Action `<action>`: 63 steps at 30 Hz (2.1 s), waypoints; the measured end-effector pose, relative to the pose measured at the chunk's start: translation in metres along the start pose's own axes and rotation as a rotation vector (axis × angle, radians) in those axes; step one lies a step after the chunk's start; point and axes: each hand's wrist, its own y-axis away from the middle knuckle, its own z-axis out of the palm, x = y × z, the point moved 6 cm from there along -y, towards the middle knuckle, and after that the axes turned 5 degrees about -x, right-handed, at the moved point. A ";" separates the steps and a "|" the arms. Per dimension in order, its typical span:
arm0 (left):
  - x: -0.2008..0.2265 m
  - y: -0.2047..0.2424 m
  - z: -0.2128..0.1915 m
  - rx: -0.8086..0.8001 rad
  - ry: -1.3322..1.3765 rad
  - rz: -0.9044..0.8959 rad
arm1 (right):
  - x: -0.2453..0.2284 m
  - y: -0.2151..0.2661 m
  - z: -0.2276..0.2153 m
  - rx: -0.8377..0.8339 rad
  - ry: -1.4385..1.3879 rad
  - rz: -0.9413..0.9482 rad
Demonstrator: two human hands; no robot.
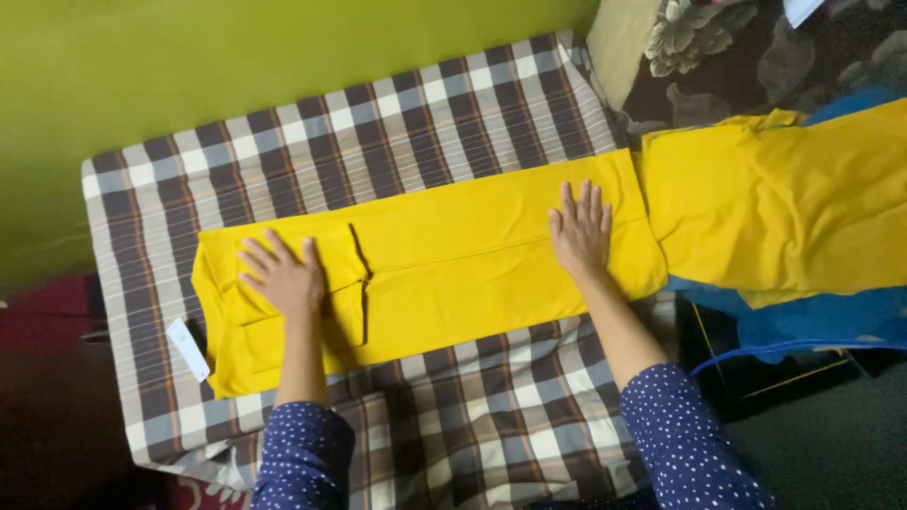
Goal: Folding a yellow t-shirt on a checkered table cloth.
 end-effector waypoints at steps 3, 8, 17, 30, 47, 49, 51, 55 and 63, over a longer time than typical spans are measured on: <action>0.054 0.050 -0.003 -0.119 0.042 0.253 | -0.015 0.011 0.005 -0.032 -0.022 -0.006; 0.017 0.041 -0.011 -0.154 0.051 0.234 | -0.031 0.035 0.007 -0.021 0.006 -0.077; -0.032 0.027 -0.001 -0.028 0.047 0.053 | -0.037 0.043 0.004 -0.077 -0.003 -0.063; -0.057 -0.012 0.001 -0.024 0.088 -0.011 | -0.037 0.045 0.003 -0.043 0.004 -0.073; 0.245 0.157 0.008 -0.387 0.049 0.737 | 0.030 0.014 -0.005 0.110 0.026 -0.160; 0.269 0.177 0.019 -0.419 0.016 0.773 | 0.064 0.003 -0.011 0.185 0.051 -0.082; 0.290 0.199 0.025 -0.402 0.021 0.863 | 0.084 -0.005 -0.021 0.323 -0.039 -0.172; 0.311 0.214 0.035 -0.429 -0.005 0.905 | 0.088 -0.064 -0.033 0.154 -0.167 -0.209; 0.320 0.213 0.042 -0.444 -0.026 0.879 | 0.182 -0.175 0.057 0.061 -0.032 -0.163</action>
